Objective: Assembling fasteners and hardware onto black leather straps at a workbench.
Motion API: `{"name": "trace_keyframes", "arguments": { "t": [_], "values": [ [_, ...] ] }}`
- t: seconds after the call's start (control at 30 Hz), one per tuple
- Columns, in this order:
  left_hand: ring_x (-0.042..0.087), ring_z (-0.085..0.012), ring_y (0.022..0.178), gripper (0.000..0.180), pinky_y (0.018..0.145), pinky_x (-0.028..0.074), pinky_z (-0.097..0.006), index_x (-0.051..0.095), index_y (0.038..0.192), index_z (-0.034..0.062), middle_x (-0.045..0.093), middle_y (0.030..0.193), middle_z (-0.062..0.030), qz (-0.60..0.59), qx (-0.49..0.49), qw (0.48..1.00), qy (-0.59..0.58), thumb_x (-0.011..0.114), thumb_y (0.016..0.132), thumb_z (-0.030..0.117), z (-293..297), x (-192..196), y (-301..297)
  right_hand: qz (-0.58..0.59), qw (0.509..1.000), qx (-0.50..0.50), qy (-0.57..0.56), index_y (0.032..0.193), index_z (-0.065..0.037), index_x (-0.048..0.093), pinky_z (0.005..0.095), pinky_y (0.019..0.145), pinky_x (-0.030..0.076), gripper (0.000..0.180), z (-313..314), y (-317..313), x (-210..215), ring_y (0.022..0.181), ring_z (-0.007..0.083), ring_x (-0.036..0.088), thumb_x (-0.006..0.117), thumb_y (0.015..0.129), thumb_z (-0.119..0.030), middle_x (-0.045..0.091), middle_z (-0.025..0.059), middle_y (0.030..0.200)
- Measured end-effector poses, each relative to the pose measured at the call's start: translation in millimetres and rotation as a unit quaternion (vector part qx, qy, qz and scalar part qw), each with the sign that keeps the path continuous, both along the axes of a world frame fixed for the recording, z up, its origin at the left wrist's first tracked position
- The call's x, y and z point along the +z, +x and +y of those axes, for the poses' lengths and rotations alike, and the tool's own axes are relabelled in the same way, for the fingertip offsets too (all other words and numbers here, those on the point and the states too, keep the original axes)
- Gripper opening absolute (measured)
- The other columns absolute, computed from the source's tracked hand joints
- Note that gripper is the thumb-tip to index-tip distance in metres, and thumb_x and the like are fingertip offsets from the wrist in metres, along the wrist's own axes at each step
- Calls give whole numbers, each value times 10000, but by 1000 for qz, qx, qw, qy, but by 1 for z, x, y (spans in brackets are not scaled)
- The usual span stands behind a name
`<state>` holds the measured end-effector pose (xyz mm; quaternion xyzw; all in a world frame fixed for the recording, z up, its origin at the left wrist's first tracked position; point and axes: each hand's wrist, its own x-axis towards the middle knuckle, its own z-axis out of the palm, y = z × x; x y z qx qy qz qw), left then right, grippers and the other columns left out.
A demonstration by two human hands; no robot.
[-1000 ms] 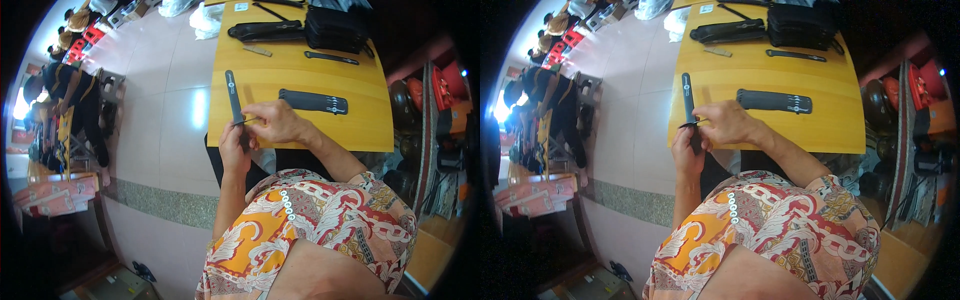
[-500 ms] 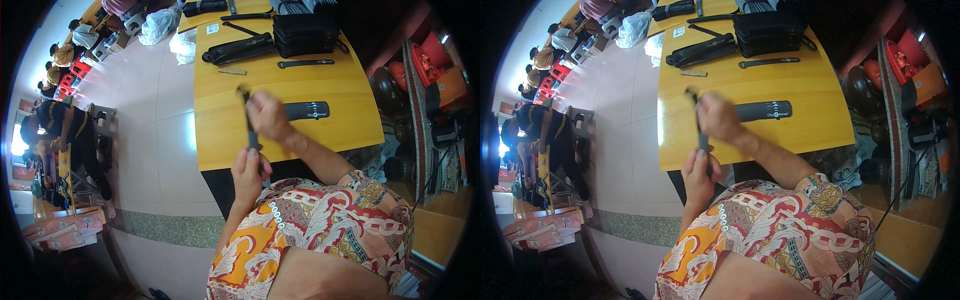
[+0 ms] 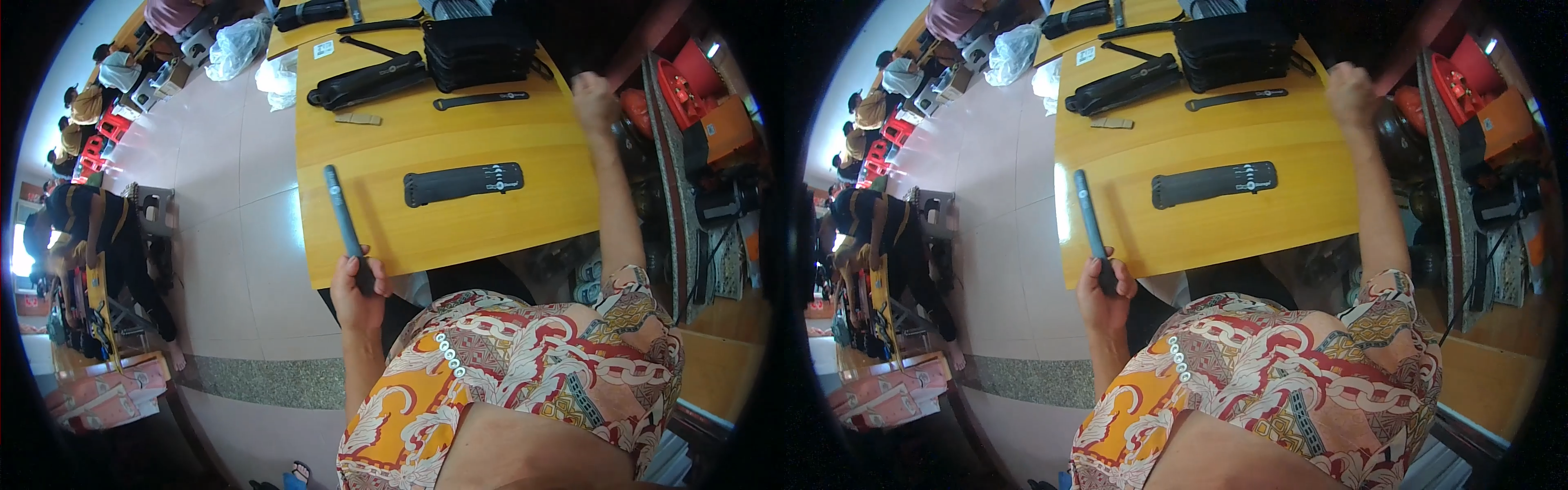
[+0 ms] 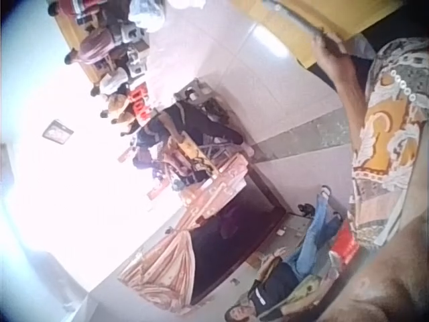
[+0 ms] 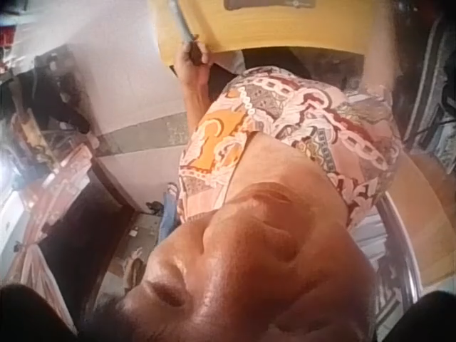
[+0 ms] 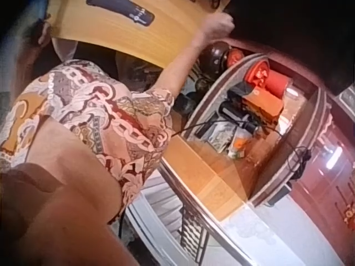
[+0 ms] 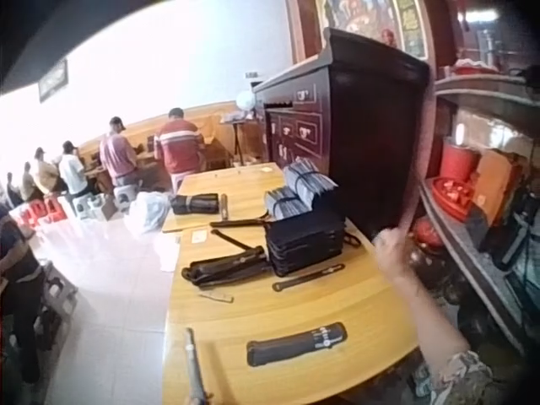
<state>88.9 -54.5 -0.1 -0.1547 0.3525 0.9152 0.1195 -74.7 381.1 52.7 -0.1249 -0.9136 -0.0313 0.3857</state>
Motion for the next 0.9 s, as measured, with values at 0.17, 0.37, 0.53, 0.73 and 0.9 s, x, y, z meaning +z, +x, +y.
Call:
{"name": "trace_keyframes", "arguments": {
  "t": [0.17, 0.37, 0.53, 0.73, 0.9],
  "values": [
    [476, -168, 490, 192, 420, 381, -297, 467, 1030, 47, 546, 735, -90, -58, 40, 997, -11, 405, 892, 166, 9, 4, -10, -203, 967, 152, -26, 751, -43, 614, 396, 555, 490, 224, -88, 7, -63, 652, 289, 595, 480, 860, -187, 585, 140, 774],
    [469, -166, 486, 218, 422, 380, -297, 462, 1065, 39, 505, 684, -70, -33, 49, 998, -29, 403, 899, 167, 6, 3, -1, -253, 941, 222, -41, 874, -14, 654, 376, 602, 489, 190, -139, -2, -61, 728, 275, 606, 559, 824, -171, 587, 161, 802],
    [448, -147, 493, 261, 438, 360, -277, 470, 1104, 63, 483, 675, -51, -30, 47, 998, -20, 416, 911, 230, 2, -3, 3, -258, 934, 243, -41, 937, -31, 644, 402, 682, 486, 223, -141, -2, -58, 820, 311, 597, 527, 842, -195, 598, 178, 866],
    [422, -133, 496, 298, 457, 333, -259, 479, 1125, 82, 473, 678, -37, -44, 34, 998, 39, 414, 922, 290, 9, -9, -8, -162, 890, 379, -197, 962, -10, 607, 405, 700, 481, 234, -176, 48, -44, 800, 332, 603, 496, 871, -196, 620, 173, 841],
    [379, -127, 456, 302, 430, 292, -262, 482, 1120, 68, 433, 598, -18, -43, 10, 997, 65, 391, 929, 284, 13, -13, -5, -260, 750, 498, -349, 902, 32, 571, 324, 634, 462, 107, -235, 110, -41, 731, 264, 594, 521, 848, -47, 593, 148, 795]
  ]
}}
